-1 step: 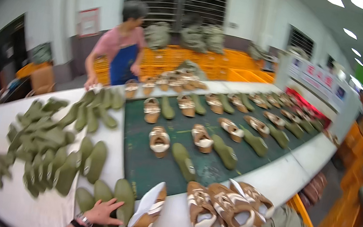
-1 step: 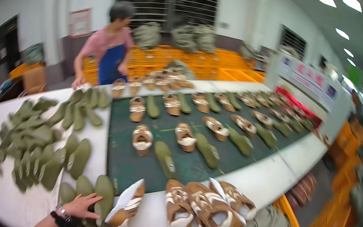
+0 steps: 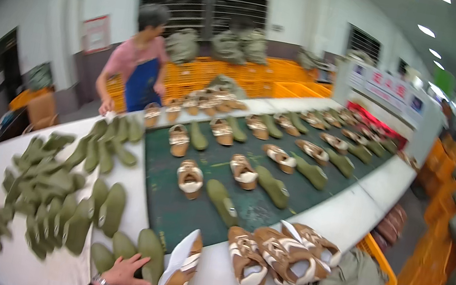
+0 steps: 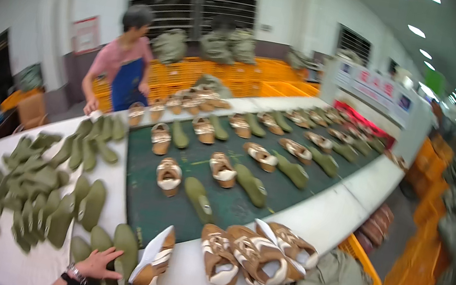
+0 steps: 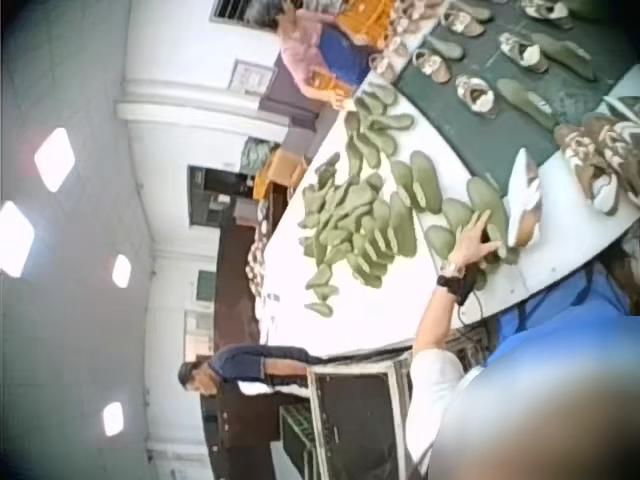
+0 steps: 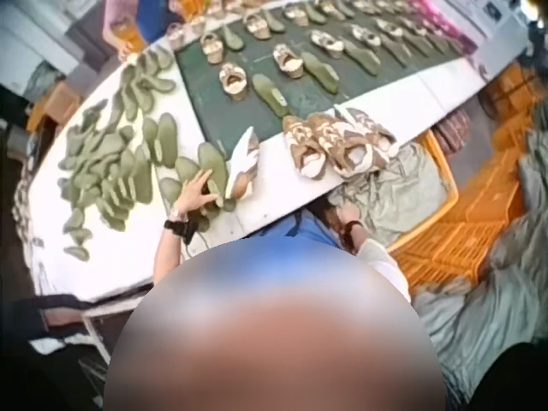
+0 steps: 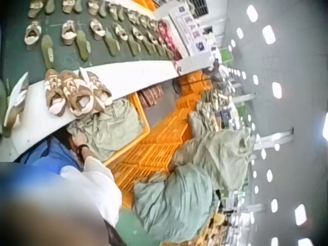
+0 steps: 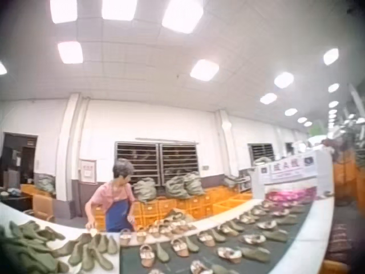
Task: The person inserts green shoe lasts into brown and white slip-on shoes on a factory table, then places the assembled units into a yellow basket. The person repeatedly picks up lasts and shoes, aligns them, and deposits the finished pairs while other workers handle similar items nearby.
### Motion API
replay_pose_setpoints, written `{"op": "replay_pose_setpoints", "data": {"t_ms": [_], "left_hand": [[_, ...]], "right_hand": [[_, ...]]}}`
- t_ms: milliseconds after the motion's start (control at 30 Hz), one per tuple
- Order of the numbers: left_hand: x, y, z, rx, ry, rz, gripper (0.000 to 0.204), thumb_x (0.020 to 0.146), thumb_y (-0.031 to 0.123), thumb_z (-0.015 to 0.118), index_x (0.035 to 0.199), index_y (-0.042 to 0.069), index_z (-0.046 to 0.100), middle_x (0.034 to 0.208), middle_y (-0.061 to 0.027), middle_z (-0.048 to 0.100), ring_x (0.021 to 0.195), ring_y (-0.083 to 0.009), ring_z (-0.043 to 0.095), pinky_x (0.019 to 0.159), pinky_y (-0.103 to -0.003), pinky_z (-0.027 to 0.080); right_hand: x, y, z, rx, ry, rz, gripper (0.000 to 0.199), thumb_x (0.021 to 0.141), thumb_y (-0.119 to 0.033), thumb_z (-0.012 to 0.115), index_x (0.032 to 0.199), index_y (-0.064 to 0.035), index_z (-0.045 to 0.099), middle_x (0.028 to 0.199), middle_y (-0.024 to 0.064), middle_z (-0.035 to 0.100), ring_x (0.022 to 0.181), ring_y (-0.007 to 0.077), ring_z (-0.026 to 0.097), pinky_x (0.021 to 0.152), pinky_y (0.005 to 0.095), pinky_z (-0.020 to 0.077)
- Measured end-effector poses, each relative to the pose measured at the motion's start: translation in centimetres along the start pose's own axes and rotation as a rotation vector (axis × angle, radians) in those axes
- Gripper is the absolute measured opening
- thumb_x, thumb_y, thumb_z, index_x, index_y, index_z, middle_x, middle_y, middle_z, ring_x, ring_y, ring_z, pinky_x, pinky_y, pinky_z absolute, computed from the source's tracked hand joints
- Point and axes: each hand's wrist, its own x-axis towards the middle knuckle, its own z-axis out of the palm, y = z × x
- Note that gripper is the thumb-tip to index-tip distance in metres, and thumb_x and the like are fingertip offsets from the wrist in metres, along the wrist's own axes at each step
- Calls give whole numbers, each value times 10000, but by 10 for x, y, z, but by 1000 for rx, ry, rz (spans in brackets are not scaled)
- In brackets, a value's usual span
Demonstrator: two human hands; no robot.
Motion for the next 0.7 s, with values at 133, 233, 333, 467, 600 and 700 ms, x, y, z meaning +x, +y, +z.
{"op": "replay_pose_setpoints", "data": {"t_ms": [133,233,333,467,600,700], "left_hand": [[-4,1,-3,-17,15,28,986,709,674,664,1464,140,320,1488,-248,299,1364,-382,331,1111,-562,186],[-4,0,-3,-28,10,38,995,706,683,663,1465,137,321,1490,-246,298,1365,-377,332,1110,-563,181],[-4,1,-4,-42,14,33,998,703,689,662,1464,137,325,1491,-242,298,1366,-374,330,1109,-565,179],[-9,5,-4,-83,49,52,874,754,510,698,1455,137,334,1483,-204,330,1341,-379,354,1100,-556,224],[-11,6,-3,-34,87,74,821,774,417,721,1451,148,341,1478,-186,347,1329,-377,367,1098,-563,238],[-11,7,-3,-31,90,65,825,771,423,721,1453,157,340,1477,-185,350,1328,-377,368,1096,-567,238]], "right_hand": [[2,-2,-3,107,-50,-34,539,739,-418,630,1152,-73,607,966,176,683,939,350,643,837,446,512],[4,-4,-6,103,-66,-36,551,735,-417,642,1158,-66,601,961,183,683,931,352,647,831,447,517],[4,-4,-5,100,-50,-52,561,726,-419,667,1149,-54,604,931,195,687,901,361,657,812,450,525],[5,-5,-4,92,-64,-39,554,737,-426,658,1145,-56,602,945,191,687,917,354,655,821,444,524],[4,-5,-3,87,-65,-38,551,744,-437,654,1139,-56,605,968,185,686,935,348,652,832,436,522],[4,-6,-4,62,-80,-31,556,742,-441,655,1141,-57,608,981,186,684,944,346,651,837,431,520]]}}
